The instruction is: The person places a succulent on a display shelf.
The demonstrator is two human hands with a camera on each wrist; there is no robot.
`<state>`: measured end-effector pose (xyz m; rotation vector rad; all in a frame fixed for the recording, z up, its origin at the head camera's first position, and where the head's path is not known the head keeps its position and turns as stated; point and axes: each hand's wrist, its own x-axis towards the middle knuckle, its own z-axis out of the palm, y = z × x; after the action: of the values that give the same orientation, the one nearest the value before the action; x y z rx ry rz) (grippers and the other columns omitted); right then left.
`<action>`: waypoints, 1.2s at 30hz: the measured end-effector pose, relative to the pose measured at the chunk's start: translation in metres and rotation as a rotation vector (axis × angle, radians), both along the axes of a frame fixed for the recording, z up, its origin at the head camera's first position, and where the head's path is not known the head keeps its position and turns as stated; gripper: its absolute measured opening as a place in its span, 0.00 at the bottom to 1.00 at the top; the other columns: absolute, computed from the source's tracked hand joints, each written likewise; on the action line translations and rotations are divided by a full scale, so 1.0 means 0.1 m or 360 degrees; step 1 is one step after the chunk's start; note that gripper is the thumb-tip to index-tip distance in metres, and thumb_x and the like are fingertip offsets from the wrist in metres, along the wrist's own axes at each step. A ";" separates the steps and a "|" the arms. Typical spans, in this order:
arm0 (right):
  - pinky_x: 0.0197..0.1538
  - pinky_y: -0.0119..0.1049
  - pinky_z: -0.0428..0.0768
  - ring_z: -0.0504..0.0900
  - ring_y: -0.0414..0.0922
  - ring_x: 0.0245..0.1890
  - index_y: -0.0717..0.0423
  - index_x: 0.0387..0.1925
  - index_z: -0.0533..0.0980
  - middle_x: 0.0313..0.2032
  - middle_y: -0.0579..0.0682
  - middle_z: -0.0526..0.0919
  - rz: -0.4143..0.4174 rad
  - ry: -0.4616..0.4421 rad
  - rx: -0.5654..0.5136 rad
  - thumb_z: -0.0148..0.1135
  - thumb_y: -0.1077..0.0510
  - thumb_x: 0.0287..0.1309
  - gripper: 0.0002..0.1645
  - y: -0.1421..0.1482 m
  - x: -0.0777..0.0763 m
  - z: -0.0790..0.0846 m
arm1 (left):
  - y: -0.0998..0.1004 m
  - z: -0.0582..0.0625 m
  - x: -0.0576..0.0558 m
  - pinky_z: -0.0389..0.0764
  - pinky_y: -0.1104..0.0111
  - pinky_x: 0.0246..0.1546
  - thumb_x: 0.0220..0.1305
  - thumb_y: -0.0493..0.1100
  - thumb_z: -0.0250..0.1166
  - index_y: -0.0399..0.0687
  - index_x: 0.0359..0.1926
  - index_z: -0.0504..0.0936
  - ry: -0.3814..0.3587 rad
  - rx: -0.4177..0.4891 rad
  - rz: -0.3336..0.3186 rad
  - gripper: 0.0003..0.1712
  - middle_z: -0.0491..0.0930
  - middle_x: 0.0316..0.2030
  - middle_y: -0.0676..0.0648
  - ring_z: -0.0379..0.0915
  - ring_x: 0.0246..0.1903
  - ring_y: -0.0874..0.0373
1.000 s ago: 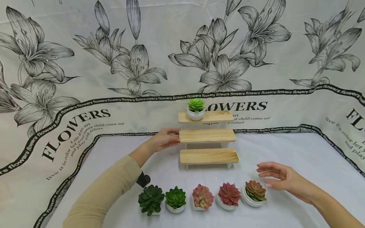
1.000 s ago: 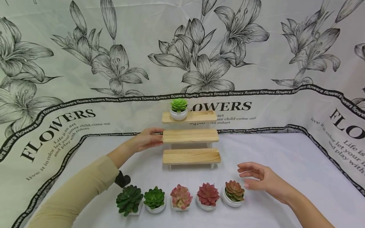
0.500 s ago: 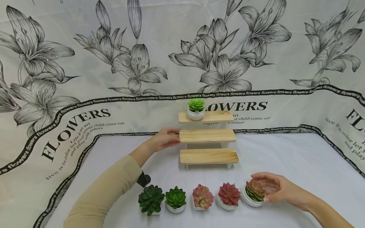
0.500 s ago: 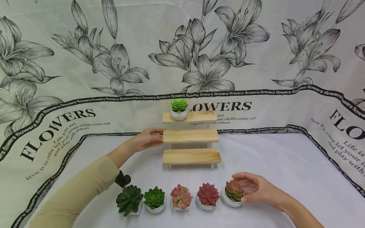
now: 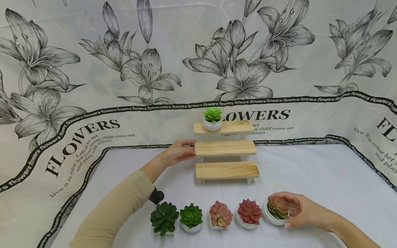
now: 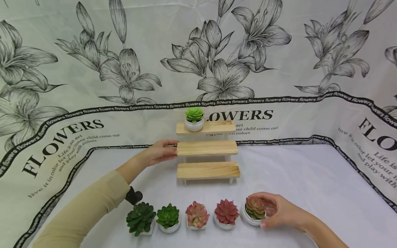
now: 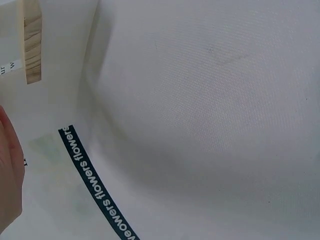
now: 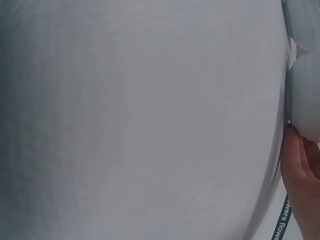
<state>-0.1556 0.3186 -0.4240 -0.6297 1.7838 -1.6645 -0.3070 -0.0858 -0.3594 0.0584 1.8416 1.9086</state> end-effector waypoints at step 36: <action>0.47 0.25 0.74 0.70 0.27 0.52 0.53 0.62 0.65 0.55 0.32 0.74 -0.0307 0.0202 0.0267 0.63 0.69 0.51 0.35 0.01 -0.07 0.25 | 0.02 0.02 -0.01 0.79 0.66 0.49 0.60 0.23 0.55 0.35 0.64 0.64 -0.0050 -0.0007 0.0056 0.30 0.71 0.52 0.37 0.74 0.36 0.58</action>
<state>-0.1621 0.3192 -0.3992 -0.5118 2.1077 -1.6056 -0.3077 -0.0842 -0.3574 -0.0052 1.8377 1.9185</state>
